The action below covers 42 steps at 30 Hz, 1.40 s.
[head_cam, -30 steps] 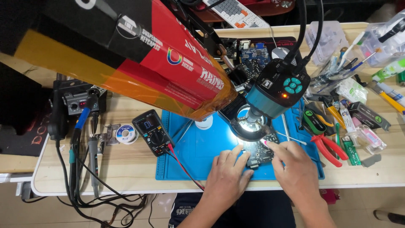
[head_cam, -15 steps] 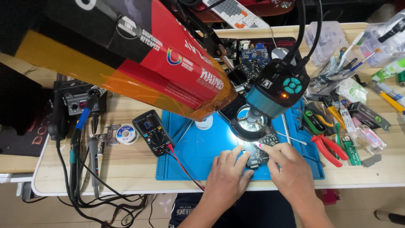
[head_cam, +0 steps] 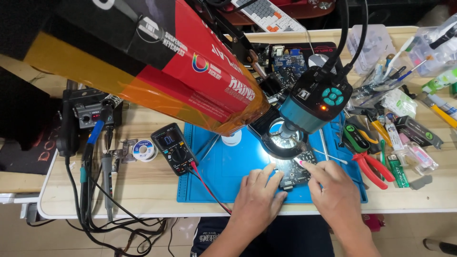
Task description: Soldering and repairing electronic components on a circuit board using a soldering iron, flux, and a microscope.
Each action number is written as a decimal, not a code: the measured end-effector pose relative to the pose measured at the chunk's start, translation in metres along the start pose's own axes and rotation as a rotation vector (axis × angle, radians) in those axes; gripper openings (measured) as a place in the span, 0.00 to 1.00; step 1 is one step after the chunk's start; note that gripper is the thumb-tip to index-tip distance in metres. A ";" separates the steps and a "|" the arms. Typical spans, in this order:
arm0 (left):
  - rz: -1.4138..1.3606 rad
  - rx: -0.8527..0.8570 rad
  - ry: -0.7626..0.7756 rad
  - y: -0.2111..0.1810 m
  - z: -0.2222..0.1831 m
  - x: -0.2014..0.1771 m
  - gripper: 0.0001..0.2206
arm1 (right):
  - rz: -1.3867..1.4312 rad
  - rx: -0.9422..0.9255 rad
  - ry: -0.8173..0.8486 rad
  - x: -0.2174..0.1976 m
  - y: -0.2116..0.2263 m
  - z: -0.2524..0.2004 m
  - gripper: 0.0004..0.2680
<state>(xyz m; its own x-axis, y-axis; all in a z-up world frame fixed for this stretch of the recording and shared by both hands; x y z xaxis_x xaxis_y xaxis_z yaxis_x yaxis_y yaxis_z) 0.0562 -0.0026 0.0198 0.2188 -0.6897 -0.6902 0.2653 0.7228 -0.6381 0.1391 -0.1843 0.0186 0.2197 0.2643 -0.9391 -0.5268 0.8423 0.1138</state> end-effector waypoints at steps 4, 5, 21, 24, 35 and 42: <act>0.003 0.011 -0.005 -0.001 0.001 -0.001 0.24 | -0.007 -0.033 -0.042 -0.001 0.006 -0.001 0.19; 0.009 0.010 0.000 -0.001 0.001 0.000 0.24 | 0.001 -0.041 -0.049 0.001 0.008 -0.002 0.19; 0.005 -0.006 0.018 -0.001 0.001 -0.001 0.24 | 0.000 0.012 -0.008 0.001 -0.001 -0.001 0.17; -0.003 0.016 0.004 -0.003 0.001 -0.002 0.23 | 0.000 -0.004 -0.024 -0.005 0.004 0.001 0.17; -0.008 0.019 -0.001 -0.004 0.000 -0.004 0.22 | -0.053 -0.009 -0.178 -0.016 -0.017 -0.001 0.17; 0.011 0.017 -0.005 -0.002 -0.001 0.000 0.23 | -0.080 -0.013 -0.417 -0.011 -0.037 -0.004 0.12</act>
<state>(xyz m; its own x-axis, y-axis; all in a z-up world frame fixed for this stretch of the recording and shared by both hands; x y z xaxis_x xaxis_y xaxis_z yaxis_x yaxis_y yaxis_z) 0.0544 -0.0042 0.0206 0.2269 -0.6819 -0.6953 0.2786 0.7296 -0.6246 0.1528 -0.2198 0.0231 0.5726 0.3682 -0.7325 -0.5041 0.8628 0.0397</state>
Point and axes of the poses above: each hand's wrist, its own z-axis towards the middle knuckle, its own x-axis out of the palm, y = z × x, the point moved 6 cm from there along z, towards the middle knuckle, and after that the axes turned 9 degrees about -z, right-handed, at the moved point
